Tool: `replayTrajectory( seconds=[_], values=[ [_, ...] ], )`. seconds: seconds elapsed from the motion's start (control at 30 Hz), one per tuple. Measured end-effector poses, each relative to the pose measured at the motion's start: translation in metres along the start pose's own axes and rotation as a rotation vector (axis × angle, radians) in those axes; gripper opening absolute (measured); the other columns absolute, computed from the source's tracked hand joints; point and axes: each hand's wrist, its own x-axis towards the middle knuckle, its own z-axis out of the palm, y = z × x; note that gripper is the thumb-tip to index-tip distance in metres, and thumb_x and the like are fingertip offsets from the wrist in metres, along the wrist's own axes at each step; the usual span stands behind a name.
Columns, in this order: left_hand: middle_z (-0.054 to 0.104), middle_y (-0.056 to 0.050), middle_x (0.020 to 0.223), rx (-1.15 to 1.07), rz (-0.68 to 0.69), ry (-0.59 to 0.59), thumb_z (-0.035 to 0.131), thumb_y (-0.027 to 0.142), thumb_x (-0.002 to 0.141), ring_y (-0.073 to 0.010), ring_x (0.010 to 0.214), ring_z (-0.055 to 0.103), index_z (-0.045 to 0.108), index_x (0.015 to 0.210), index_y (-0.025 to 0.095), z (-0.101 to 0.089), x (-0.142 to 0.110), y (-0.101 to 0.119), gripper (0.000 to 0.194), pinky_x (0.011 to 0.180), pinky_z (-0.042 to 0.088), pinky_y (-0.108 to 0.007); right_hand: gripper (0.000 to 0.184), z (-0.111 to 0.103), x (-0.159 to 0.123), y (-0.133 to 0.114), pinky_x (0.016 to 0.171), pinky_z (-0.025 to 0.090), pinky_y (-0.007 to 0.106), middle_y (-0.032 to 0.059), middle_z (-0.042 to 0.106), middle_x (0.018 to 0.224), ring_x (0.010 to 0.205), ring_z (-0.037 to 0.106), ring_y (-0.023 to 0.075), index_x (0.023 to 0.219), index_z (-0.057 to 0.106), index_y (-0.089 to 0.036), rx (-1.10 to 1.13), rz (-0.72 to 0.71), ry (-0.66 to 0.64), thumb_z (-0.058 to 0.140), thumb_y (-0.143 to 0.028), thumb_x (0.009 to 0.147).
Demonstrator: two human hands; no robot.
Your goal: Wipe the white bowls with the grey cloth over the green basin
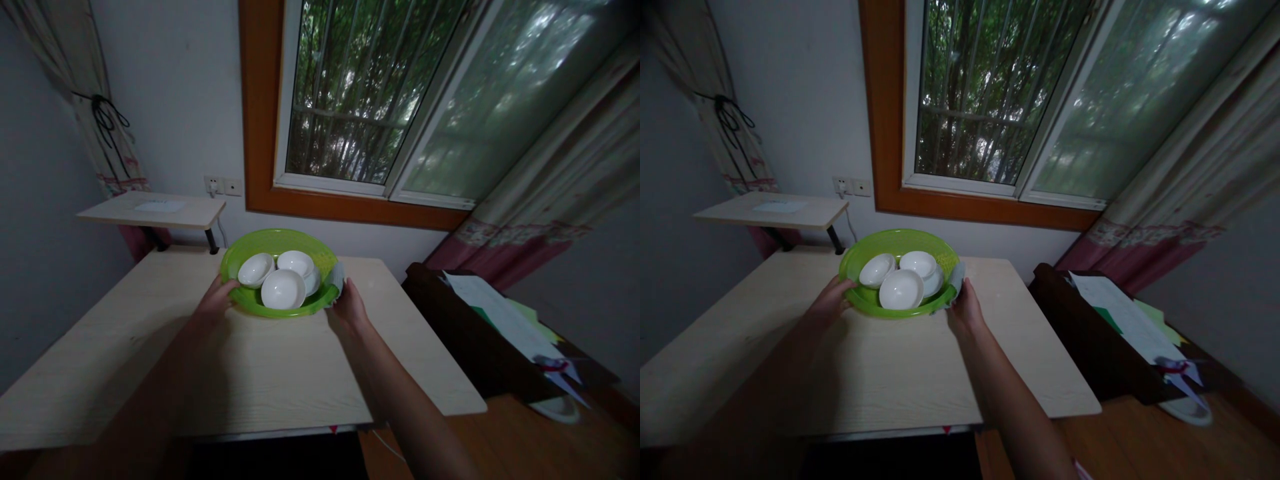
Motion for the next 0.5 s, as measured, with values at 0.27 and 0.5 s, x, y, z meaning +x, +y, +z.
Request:
replayTrajectory(
  seconds=[0.27, 0.5],
  values=[
    [0.078, -0.011, 0.107, -0.028, -0.060, -0.244, 0.078, 0.019, 0.070, -0.0230, 0.082, 0.074, 0.070, 0.118, 0.017, -0.024, 0.040, 0.018, 0.049, 0.069, 0.061, -0.031, 0.018, 0.006, 0.021, -0.016, 0.060, 0.060, 0.024, 0.0032, 0.075, 0.074, 0.063, 0.070, 0.0168, 0.090, 0.072, -0.017, -0.180, 0.040, 0.107, 0.059, -0.028, 0.098],
    [0.076, -0.007, 0.087, -0.102, 0.022, 0.122, 0.071, 0.026, 0.074, -0.0253, 0.080, 0.074, 0.067, 0.114, 0.018, 0.004, 0.032, 0.001, 0.041, 0.066, 0.060, -0.032, 0.015, 0.009, 0.010, -0.011, 0.063, 0.062, 0.025, 0.0038, 0.077, 0.076, 0.070, 0.074, 0.0187, 0.090, 0.072, -0.018, -0.205, 0.003, 0.117, 0.064, -0.031, 0.095]
  ],
)
